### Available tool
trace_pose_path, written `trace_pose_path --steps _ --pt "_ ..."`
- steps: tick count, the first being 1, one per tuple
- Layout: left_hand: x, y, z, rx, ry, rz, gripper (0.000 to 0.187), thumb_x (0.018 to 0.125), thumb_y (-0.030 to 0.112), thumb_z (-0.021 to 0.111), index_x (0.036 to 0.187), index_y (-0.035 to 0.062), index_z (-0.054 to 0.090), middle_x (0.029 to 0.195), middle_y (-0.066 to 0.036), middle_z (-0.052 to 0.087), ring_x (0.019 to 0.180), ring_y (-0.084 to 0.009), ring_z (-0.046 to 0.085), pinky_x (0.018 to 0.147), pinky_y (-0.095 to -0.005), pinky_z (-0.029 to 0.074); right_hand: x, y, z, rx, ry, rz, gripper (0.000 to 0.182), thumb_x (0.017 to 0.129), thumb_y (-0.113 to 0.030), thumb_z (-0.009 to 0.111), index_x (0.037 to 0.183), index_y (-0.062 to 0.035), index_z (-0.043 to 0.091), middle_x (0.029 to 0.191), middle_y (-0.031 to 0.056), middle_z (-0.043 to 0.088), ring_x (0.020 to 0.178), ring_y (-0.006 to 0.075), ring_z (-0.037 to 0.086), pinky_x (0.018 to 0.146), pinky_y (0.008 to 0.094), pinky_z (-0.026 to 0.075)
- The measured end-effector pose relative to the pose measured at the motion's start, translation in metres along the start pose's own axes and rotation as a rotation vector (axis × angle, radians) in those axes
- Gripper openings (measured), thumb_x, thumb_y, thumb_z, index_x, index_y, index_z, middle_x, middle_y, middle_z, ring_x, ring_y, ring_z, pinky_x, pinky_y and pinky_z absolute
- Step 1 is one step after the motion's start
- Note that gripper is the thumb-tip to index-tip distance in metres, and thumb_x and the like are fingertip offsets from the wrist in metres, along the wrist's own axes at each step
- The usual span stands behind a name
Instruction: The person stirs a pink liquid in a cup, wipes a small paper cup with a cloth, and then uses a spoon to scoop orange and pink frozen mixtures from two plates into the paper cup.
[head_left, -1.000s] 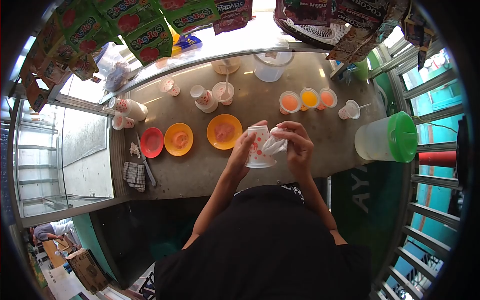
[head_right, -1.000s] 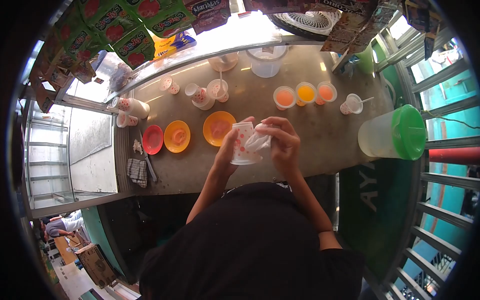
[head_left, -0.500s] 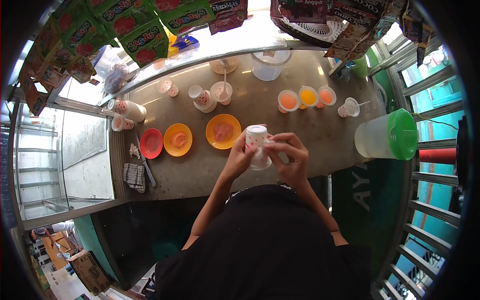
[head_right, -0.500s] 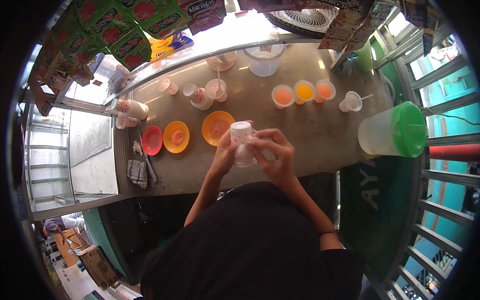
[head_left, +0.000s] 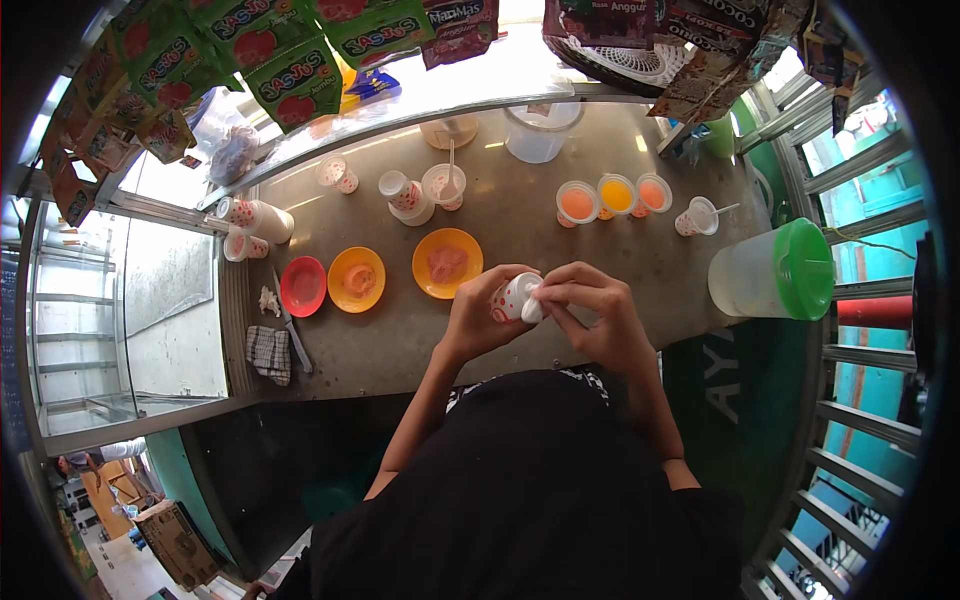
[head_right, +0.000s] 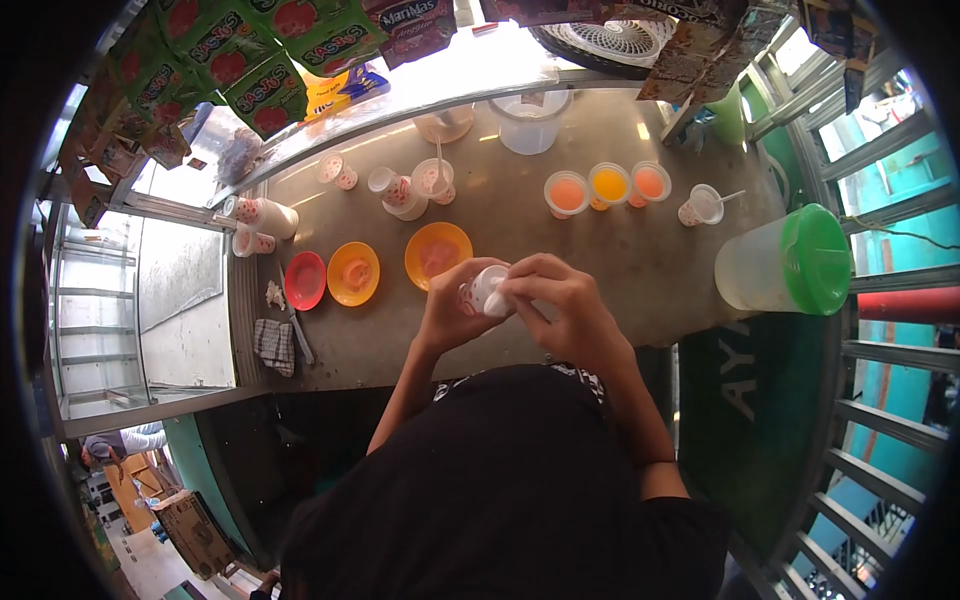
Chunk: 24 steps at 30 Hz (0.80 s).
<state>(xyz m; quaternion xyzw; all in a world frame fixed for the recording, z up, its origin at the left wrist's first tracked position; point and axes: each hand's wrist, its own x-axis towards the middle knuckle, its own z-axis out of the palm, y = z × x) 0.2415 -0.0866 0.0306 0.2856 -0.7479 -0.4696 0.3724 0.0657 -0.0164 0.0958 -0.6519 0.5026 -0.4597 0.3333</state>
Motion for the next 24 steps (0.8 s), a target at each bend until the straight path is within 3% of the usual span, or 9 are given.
trace_pose_path --steps 5,8,10,13,15,17,21,23,24 --pt "0.002 0.01 -0.002 -0.082 -0.078 -0.069 0.049 0.069 0.013 0.085 0.112 0.0016 0.064 0.095 -0.009 0.07 0.079 -0.0164 0.068 0.073 -0.0289 0.055 0.005 0.008 0.014 -0.161 0.195 -0.068 0.021 0.08 0.006 0.07 0.1 -0.0006 0.072 0.101 0.011 0.067 0.092 0.0253 0.068 0.08 0.0347 0.055" --pt "0.003 0.008 -0.003 -0.109 -0.094 -0.123 0.051 0.069 0.014 0.084 0.114 0.0011 0.064 0.097 -0.01 0.068 0.083 -0.0166 0.067 0.077 -0.0293 0.054 0.007 0.006 0.019 -0.062 0.187 -0.101 0.021 0.079 0.007 0.07 0.099 -0.0012 0.073 0.101 0.0101 0.067 0.092 0.0243 0.068 0.08 0.0338 0.055" --pt "0.005 -0.005 -0.001 -0.112 -0.039 0.057 0.047 0.069 0.012 0.082 0.112 0.0011 0.064 0.1 -0.01 0.067 0.091 -0.017 0.065 0.082 -0.0304 0.052 0.006 0.002 0.011 -0.02 0.136 -0.099 0.022 0.078 0.008 0.071 0.098 -0.0014 0.074 0.101 0.0098 0.068 0.091 0.0216 0.068 0.08 0.0323 0.055" --pt "0.005 -0.016 -0.002 -0.195 0.036 0.035 0.049 0.069 0.01 0.082 0.112 0.0008 0.061 0.103 -0.008 0.064 0.096 -0.0182 0.063 0.087 -0.0309 0.05 0.0 0.007 -0.007 0.105 0.053 -0.052 0.024 0.077 0.01 0.071 0.097 -0.0021 0.075 0.101 0.009 0.068 0.093 0.0193 0.068 0.08 0.0316 0.055" --pt "-0.005 -0.028 -0.006 -0.815 0.02 -0.317 0.06 0.075 0.015 0.081 0.123 0.0017 0.048 0.104 -0.009 0.062 0.1 -0.0207 0.066 0.088 -0.0341 0.054 0.0 0.012 -0.01 0.184 0.021 -0.007 0.024 0.076 0.01 0.072 0.096 -0.0027 0.075 0.102 0.0085 0.068 0.094 0.0196 0.068 0.081 0.0324 0.055" --pt "-0.008 -0.033 -0.008 -1.011 0.024 -0.268 0.054 0.081 0.016 0.077 0.124 0.0016 0.048 0.109 -0.012 0.063 0.103 -0.0222 0.067 0.088 -0.0369 0.056 0.0 0.02 -0.008 0.172 0.268 0.01 0.025 0.076 0.011 0.072 0.096 -0.0032 0.076 0.102 0.0087 0.067 0.097 0.0191 0.067 0.082 0.032 0.055" --pt "-0.005 -0.022 -0.006 -1.018 -0.024 -0.38 0.05 0.087 0.019 0.07 0.128 0.0009 0.047 0.116 -0.014 0.063 0.103 -0.0226 0.067 0.088 -0.0369 0.055 0.006 0.024 0.006 0.089 0.407 -0.071 0.022 0.077 0.009 0.072 0.096 -0.0032 0.075 0.106 0.0087 0.064 0.095 0.0196 0.066 0.081 0.0318 0.055" --pt "-0.001 -0.01 -0.002 -1.001 -0.054 -0.477 0.049 0.095 0.03 0.06 0.132 0.0004 0.047 0.117 -0.015 0.063 0.103 -0.0222 0.067 0.09 -0.0363 0.055 0.009 0.018 0.012 0.015 0.386 -0.091 0.022 0.078 0.008 0.072 0.096 -0.0033 0.075 0.107 0.0094 0.064 0.096 0.0208 0.066 0.081 0.0324 0.055" --pt "0.0 -0.001 -0.003 -1.044 -0.102 -0.507 0.055 0.099 0.042 0.05 0.135 0.0006 0.046 0.118 -0.013 0.063 0.102 -0.0204 0.067 0.09 -0.0347 0.055 0.011 0.015 0.015 -0.055 0.359 -0.112 0.022 0.078 0.007 0.071 0.097 -0.0034 0.075 0.107 0.0102 0.063 0.096 0.022 0.066 0.081 0.0331 0.056"
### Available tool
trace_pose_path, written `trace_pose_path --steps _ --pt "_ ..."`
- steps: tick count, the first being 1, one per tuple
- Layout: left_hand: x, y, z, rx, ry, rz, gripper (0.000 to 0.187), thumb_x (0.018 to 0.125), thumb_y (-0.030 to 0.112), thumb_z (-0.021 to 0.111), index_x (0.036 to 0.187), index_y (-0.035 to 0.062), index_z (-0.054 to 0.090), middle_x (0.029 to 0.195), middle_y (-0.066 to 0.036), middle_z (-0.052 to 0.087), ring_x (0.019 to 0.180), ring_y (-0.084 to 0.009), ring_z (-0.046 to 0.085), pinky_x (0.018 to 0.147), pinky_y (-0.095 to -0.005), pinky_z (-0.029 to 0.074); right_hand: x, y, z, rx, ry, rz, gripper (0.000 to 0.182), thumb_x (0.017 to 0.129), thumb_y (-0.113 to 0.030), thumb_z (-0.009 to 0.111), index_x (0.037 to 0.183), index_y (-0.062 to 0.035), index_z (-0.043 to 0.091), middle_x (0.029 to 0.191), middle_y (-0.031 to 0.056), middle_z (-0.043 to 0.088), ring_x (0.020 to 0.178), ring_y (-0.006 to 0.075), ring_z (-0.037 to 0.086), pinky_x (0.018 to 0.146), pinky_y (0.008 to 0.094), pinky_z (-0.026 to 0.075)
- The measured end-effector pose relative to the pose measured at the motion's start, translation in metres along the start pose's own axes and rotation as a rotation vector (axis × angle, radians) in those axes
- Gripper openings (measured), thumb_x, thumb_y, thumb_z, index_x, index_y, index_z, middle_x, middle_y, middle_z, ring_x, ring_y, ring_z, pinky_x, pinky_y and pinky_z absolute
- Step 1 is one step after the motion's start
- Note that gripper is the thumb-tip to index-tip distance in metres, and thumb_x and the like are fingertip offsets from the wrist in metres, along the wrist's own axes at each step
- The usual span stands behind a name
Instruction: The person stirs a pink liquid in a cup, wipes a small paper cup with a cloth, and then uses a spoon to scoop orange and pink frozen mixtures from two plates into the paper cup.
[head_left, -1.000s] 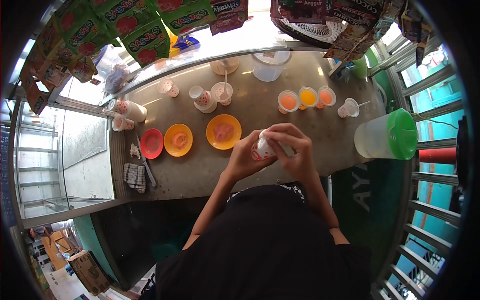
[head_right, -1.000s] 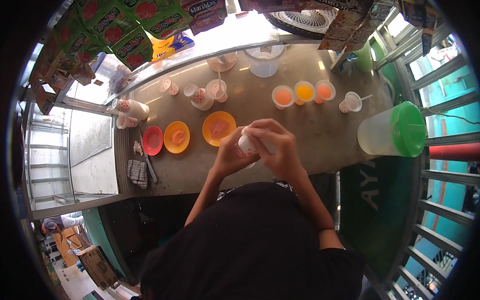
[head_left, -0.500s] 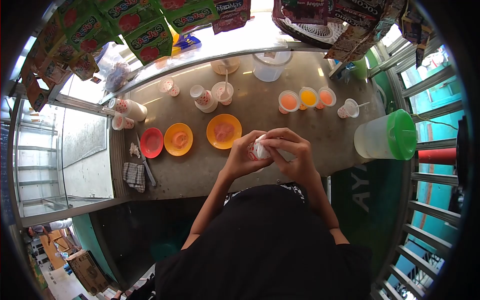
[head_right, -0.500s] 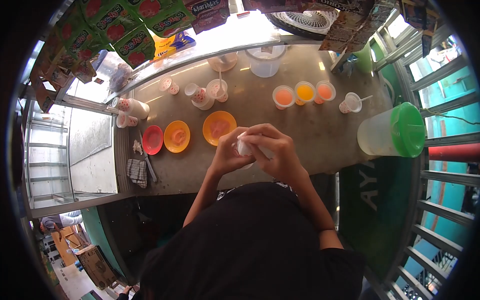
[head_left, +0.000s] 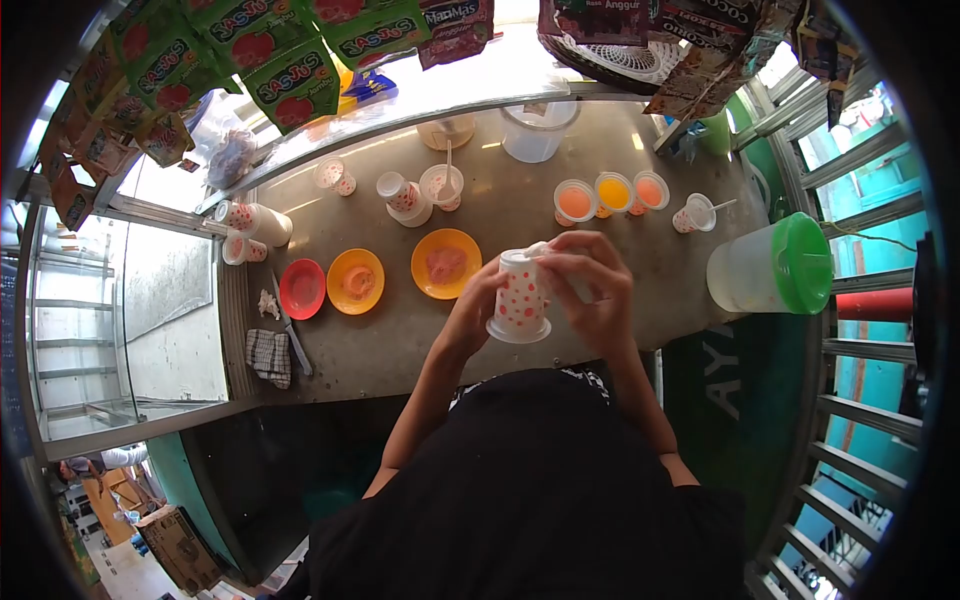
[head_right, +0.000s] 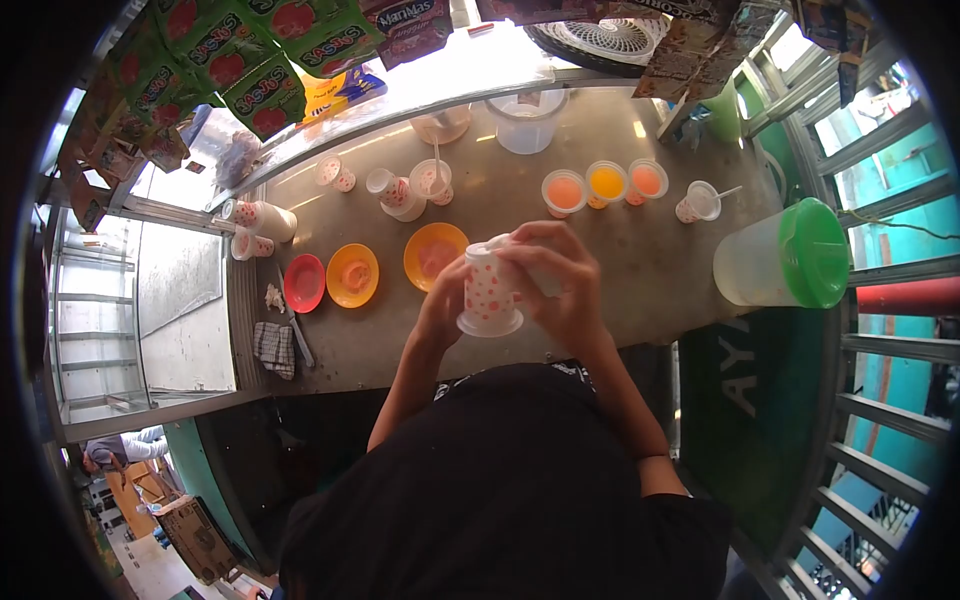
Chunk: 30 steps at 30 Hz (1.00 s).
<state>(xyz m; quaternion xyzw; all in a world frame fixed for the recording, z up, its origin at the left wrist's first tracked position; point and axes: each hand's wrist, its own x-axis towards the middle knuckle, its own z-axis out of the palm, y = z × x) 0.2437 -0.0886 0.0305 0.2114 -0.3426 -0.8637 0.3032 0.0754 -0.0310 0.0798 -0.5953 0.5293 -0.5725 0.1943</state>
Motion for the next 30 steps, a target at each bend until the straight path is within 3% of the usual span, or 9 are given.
trace_pose_path --steps 5,7,12,15,19,21,23,27,30 --pt "-0.003 -0.025 -0.006 -0.085 0.194 -0.081 0.053 0.104 0.044 0.041 0.136 0.0018 0.047 0.121 -0.013 0.061 0.102 -0.0209 0.066 0.088 -0.035 0.055 -0.012 -0.001 0.016 -0.047 -0.082 -0.07 0.024 0.078 0.003 0.073 0.101 -0.0047 0.073 0.108 0.0107 0.063 0.101 0.0271 0.064 0.081 0.0362 0.056" --pt "-0.002 -0.034 -0.011 -0.161 0.195 0.037 0.055 0.104 0.047 0.04 0.135 0.0024 0.048 0.12 -0.012 0.062 0.103 -0.0218 0.066 0.087 -0.035 0.056 -0.016 -0.006 0.015 -0.009 -0.22 -0.077 0.024 0.078 0.006 0.074 0.1 -0.0031 0.074 0.111 0.01 0.061 0.1 0.0218 0.066 0.083 0.0343 0.056" --pt "-0.007 -0.03 -0.02 -0.239 0.113 0.111 0.062 0.101 0.051 0.045 0.136 -0.0006 0.046 0.116 -0.013 0.062 0.095 -0.0202 0.066 0.081 -0.0352 0.057 -0.033 -0.004 0.007 0.173 -0.313 0.091 0.017 0.076 0.004 0.077 0.092 -0.0029 0.075 0.102 0.0076 0.065 0.091 0.0201 0.067 0.08 0.0317 0.055" --pt "-0.01 -0.034 -0.028 -0.172 0.065 0.035 0.07 0.092 0.054 0.061 0.136 0.0005 0.048 0.102 -0.01 0.061 0.083 -0.0185 0.066 0.075 -0.0318 0.059 -0.036 0.003 -0.002 0.253 -0.397 0.22 0.014 0.075 0.0 0.078 0.088 -0.0027 0.074 0.097 0.0086 0.067 0.089 0.022 0.068 0.081 0.0338 0.054" --pt "-0.01 -0.026 -0.028 -0.097 0.143 0.0 0.07 0.09 0.05 0.064 0.136 0.0003 0.049 0.097 -0.008 0.059 0.081 -0.018 0.066 0.074 -0.0314 0.058 -0.052 0.064 -0.012 -0.167 -0.045 0.197 0.011 0.079 -0.003 0.076 0.089 -0.0025 0.075 0.096 0.011 0.067 0.087 0.0233 0.067 0.076 0.0324 0.053" --pt "-0.011 -0.023 -0.037 -0.058 0.091 -0.004 0.067 0.094 0.045 0.056 0.141 -0.0005 0.041 0.115 -0.005 0.057 0.103 -0.0156 0.059 0.081 -0.0363 0.058 -0.065 0.122 -0.039 -0.493 0.248 0.251 0.011 0.08 -0.004 0.075 0.092 -0.0038 0.076 0.096 0.0117 0.068 0.088 0.0246 0.067 0.076 0.0328 0.053" --pt "-0.015 -0.023 -0.043 -0.063 0.106 -0.004 0.066 0.094 0.043 0.056 0.141 -0.0006 0.041 0.114 -0.004 0.057 0.101 -0.0153 0.059 0.081 -0.0363 0.058 -0.079 0.171 -0.071 -0.611 0.459 0.458 0.014 0.08 -0.004 0.074 0.095 -0.0033 0.075 0.096 0.0125 0.068 0.089 0.0258 0.067 0.077 0.0344 0.052" --pt "-0.017 -0.024 -0.04 -0.018 0.127 -0.048 0.065 0.094 0.042 0.056 0.141 -0.0007 0.042 0.11 -0.004 0.058 0.095 -0.0145 0.06 0.081 -0.0354 0.057 -0.083 0.21 -0.092 -0.684 0.47 0.299 0.017 0.081 -0.003 0.073 0.098 -0.0011 0.074 0.097 0.0141 0.067 0.089 0.0286 0.066 0.078 0.0368 0.053" --pt "-0.015 -0.031 -0.036 -0.006 0.135 -0.062 0.065 0.094 0.042 0.057 0.141 -0.0003 0.043 0.107 -0.003 0.059 0.092 -0.0147 0.061 0.08 -0.0334 0.056 -0.081 0.218 -0.075 -0.697 0.27 0.257 0.016 0.082 0.002 0.068 0.098 0.0016 0.073 0.098 0.0148 0.067 0.094 0.0307 0.065 0.081 0.0389 0.053"
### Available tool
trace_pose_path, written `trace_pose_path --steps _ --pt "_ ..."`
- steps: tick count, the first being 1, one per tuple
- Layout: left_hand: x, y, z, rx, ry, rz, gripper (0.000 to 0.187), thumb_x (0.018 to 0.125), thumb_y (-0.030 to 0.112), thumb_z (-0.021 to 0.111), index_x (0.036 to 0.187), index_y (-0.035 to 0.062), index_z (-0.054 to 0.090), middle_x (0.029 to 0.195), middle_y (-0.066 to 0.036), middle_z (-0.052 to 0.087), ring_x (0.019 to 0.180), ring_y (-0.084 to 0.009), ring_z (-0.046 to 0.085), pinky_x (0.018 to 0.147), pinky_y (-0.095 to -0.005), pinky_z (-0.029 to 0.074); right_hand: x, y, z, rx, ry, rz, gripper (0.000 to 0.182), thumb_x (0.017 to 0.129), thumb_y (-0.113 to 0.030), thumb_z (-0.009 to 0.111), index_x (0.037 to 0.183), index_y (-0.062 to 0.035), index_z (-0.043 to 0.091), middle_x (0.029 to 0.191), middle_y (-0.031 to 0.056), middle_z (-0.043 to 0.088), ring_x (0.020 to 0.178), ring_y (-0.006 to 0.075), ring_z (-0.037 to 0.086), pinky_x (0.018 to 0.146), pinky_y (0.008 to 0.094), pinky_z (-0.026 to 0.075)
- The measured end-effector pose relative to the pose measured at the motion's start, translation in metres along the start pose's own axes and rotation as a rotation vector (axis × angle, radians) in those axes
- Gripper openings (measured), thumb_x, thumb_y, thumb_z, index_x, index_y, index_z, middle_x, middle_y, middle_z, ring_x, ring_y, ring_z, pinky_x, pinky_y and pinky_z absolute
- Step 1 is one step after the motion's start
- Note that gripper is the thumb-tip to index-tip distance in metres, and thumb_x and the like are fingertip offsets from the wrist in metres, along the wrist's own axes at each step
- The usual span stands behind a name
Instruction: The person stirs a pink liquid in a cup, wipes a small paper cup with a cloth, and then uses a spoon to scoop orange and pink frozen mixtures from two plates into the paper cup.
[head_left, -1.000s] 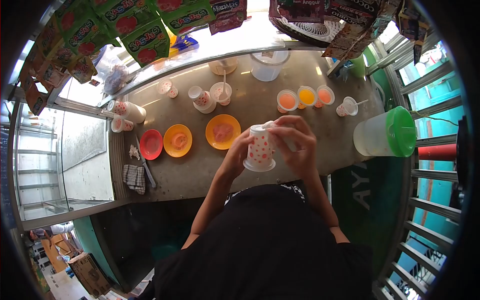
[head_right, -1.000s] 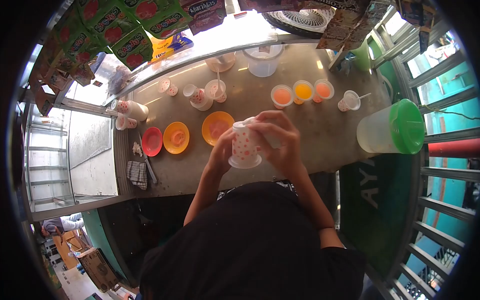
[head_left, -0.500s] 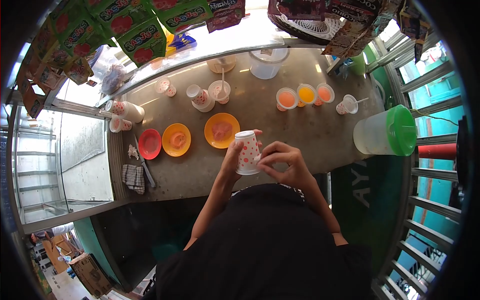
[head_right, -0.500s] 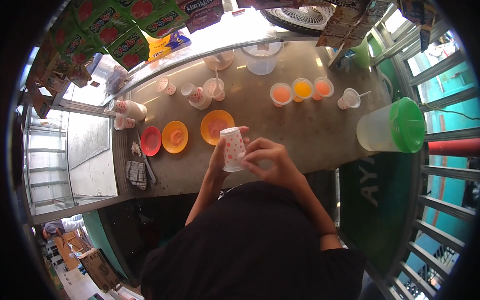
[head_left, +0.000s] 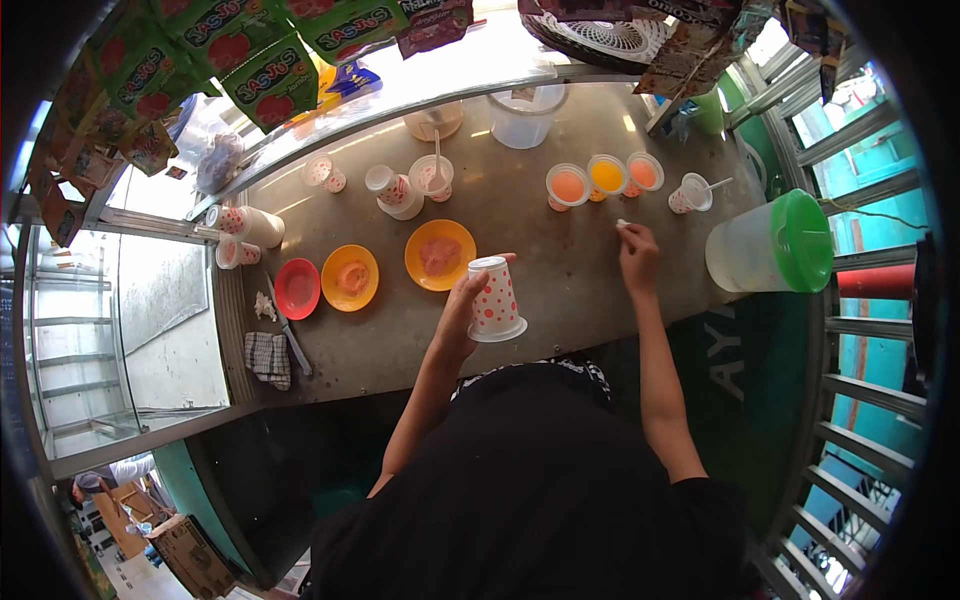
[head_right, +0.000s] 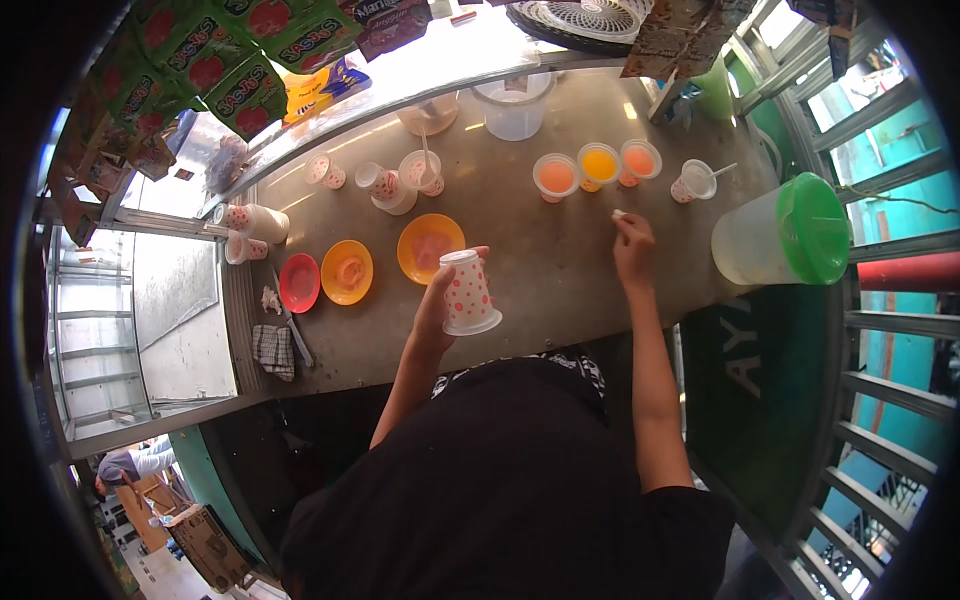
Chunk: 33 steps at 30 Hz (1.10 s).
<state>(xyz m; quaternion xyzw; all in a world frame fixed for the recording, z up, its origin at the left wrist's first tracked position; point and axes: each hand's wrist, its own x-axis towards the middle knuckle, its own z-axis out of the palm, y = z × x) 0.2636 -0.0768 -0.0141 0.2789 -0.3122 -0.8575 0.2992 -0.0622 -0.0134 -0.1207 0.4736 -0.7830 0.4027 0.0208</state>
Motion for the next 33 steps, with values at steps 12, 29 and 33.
trace_pose_path --steps 12,29,33 --pt "0.009 0.006 0.016 -0.023 0.171 -0.013 0.051 0.095 0.04 0.056 0.131 0.0039 0.058 0.092 -0.001 0.059 0.082 -0.0107 0.061 0.075 -0.0286 0.053 -0.007 -0.005 -0.018 -0.03 -0.286 -0.252 0.019 0.08 0.008 0.063 0.095 0.0027 0.072 0.099 0.0143 0.067 0.099 0.0311 0.063 0.088 0.0394 0.052" --pt "0.024 0.001 0.005 -0.301 0.289 0.104 0.036 0.101 0.041 0.048 0.119 0.0098 0.049 0.111 -0.011 0.064 0.091 -0.0206 0.067 0.074 -0.0346 0.059 -0.057 -0.062 -0.015 0.242 -0.151 -0.059 0.017 0.083 0.005 0.069 0.099 0.0004 0.072 0.102 0.0127 0.066 0.086 0.0244 0.068 0.075 0.0317 0.054" --pt "0.034 -0.013 -0.013 -0.424 0.309 0.018 0.037 0.101 0.041 0.048 0.118 0.0089 0.05 0.101 -0.011 0.066 0.089 -0.024 0.068 0.077 -0.0388 0.059 -0.037 -0.161 -0.04 0.862 -0.111 0.342 0.01 0.088 0.004 0.066 0.096 0.0003 0.07 0.101 0.0095 0.066 0.088 0.0148 0.064 0.074 0.026 0.052"
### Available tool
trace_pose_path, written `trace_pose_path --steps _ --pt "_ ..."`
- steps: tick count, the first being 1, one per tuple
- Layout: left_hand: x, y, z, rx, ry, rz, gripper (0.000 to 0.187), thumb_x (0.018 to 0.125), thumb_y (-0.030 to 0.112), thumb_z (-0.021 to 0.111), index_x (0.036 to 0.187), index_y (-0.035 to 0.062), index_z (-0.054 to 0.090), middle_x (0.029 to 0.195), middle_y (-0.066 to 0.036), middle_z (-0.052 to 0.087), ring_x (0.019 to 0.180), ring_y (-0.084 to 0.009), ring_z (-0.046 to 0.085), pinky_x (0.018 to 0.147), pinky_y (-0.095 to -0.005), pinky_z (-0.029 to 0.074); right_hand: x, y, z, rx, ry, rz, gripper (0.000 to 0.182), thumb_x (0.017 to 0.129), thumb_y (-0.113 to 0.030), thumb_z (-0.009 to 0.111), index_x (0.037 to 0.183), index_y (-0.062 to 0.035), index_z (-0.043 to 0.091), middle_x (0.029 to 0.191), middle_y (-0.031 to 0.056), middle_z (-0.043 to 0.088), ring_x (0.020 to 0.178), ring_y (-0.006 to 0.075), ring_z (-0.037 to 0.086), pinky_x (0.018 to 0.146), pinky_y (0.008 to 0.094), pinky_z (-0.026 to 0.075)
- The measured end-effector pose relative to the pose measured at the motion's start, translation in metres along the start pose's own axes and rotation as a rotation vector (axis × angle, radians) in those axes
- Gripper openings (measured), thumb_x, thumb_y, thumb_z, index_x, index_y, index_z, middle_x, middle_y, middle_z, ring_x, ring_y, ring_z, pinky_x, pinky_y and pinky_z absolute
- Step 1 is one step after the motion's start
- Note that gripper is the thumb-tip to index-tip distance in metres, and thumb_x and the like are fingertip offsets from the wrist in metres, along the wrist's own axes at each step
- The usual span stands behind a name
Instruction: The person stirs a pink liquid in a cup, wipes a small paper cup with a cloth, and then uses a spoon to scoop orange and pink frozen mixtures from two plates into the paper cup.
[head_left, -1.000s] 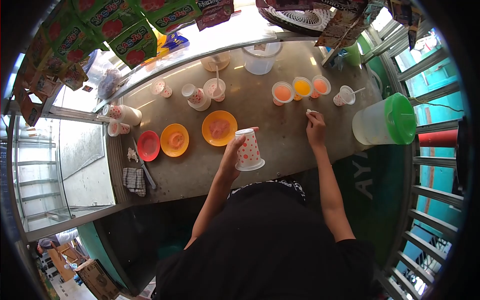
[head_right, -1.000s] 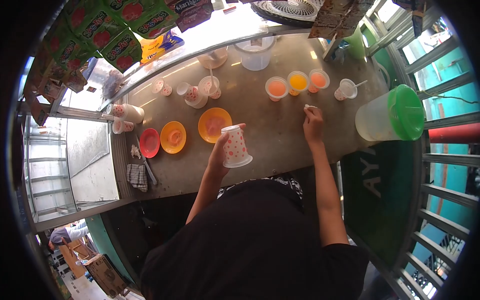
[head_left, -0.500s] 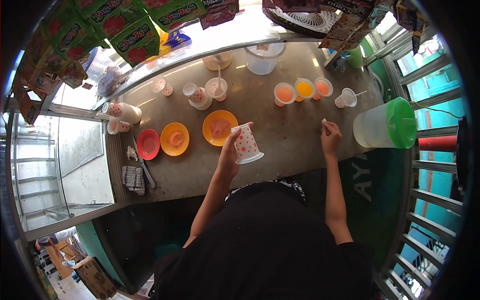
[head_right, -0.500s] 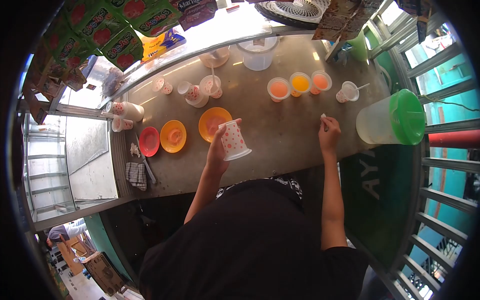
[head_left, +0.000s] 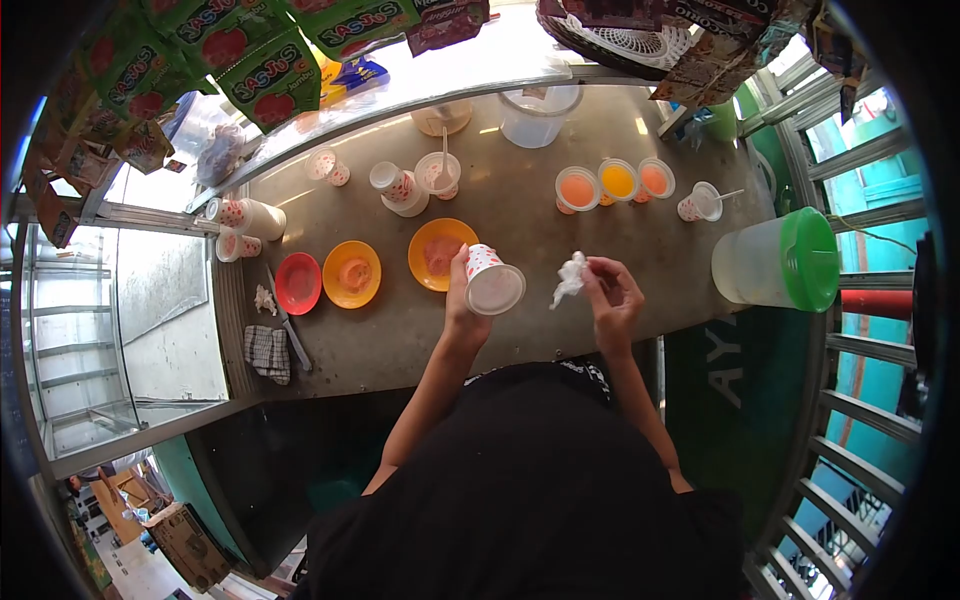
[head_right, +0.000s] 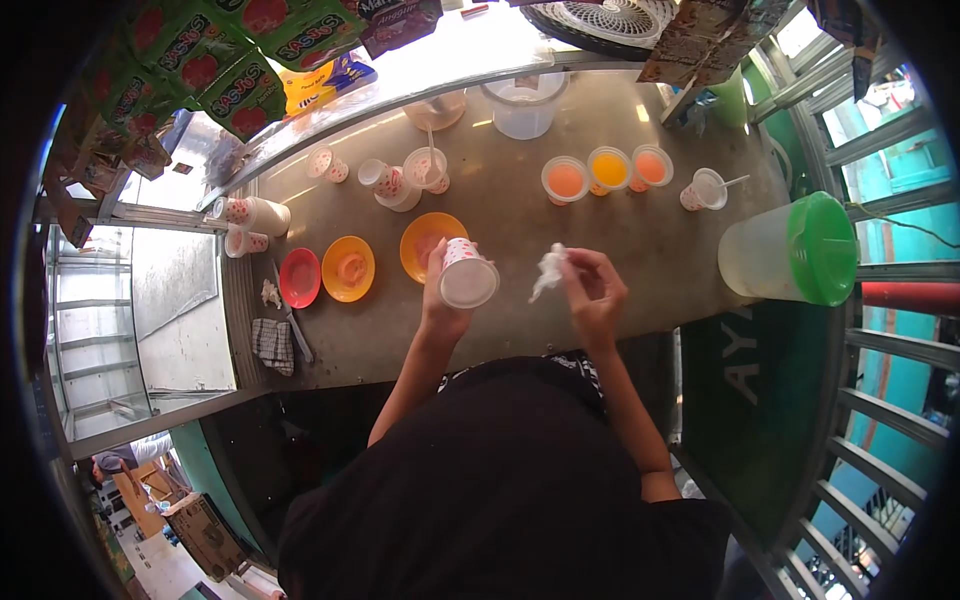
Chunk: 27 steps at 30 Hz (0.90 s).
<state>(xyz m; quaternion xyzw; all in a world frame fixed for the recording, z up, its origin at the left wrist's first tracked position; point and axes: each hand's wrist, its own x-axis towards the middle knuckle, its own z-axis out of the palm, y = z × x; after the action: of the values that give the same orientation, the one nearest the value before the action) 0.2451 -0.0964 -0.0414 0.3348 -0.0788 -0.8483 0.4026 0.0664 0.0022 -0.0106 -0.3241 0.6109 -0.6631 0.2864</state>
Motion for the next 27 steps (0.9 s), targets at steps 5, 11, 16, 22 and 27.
trace_pose_path --steps 5,11,16,22,27 --pt "-0.01 -0.001 0.029 -0.016 -0.026 -0.108 0.04 0.099 0.046 0.049 0.114 0.0089 0.051 0.093 -0.013 0.067 0.089 -0.0275 0.068 0.081 -0.0421 0.058 -0.014 -0.04 0.031 -0.388 -0.364 -0.685 0.025 0.078 0.009 0.066 0.102 0.0021 0.064 0.102 0.0171 0.063 0.091 0.0309 0.065 0.079 0.0389 0.054" --pt "-0.023 -0.005 0.049 0.14 0.106 -0.037 0.043 0.092 0.041 0.062 0.112 0.0061 0.046 0.095 -0.017 0.062 0.083 -0.0265 0.067 0.074 -0.0415 0.059 -0.026 -0.021 0.057 -0.545 -0.709 -0.36 0.018 0.077 0.002 0.062 0.095 0.0052 0.064 0.105 0.0271 0.063 0.097 0.0434 0.062 0.081 0.0481 0.052" --pt "-0.03 -0.007 0.059 0.098 0.111 0.068 0.035 0.09 0.029 0.068 0.109 0.0065 0.048 0.088 -0.008 0.056 0.081 -0.0233 0.067 0.073 -0.0399 0.058 -0.011 -0.006 0.064 -0.574 -0.864 -0.192 0.017 0.078 -0.001 0.06 0.092 0.0085 0.061 0.096 0.0314 0.063 0.094 0.0446 0.062 0.08 0.0493 0.05" --pt "-0.023 0.007 0.046 0.172 0.112 0.104 0.027 0.092 0.028 0.063 0.106 0.0086 0.051 0.091 -0.006 0.059 0.085 -0.0206 0.064 0.075 -0.0373 0.056 -0.006 -0.043 0.064 -0.475 -0.926 -0.112 0.017 0.079 0.003 0.058 0.095 0.0096 0.061 0.1 0.0315 0.062 0.096 0.0461 0.06 0.083 0.0498 0.049" --pt "-0.016 0.015 0.04 0.112 0.113 0.274 0.027 0.092 0.026 0.062 0.106 0.0064 0.05 0.091 -0.007 0.059 0.082 -0.0192 0.065 0.072 -0.0351 0.057 -0.014 -0.064 0.059 -0.036 -0.865 0.082 0.027 0.088 0.011 0.054 0.114 0.0092 0.061 0.116 0.0192 0.061 0.105 0.0297 0.064 0.092 0.0363 0.049"
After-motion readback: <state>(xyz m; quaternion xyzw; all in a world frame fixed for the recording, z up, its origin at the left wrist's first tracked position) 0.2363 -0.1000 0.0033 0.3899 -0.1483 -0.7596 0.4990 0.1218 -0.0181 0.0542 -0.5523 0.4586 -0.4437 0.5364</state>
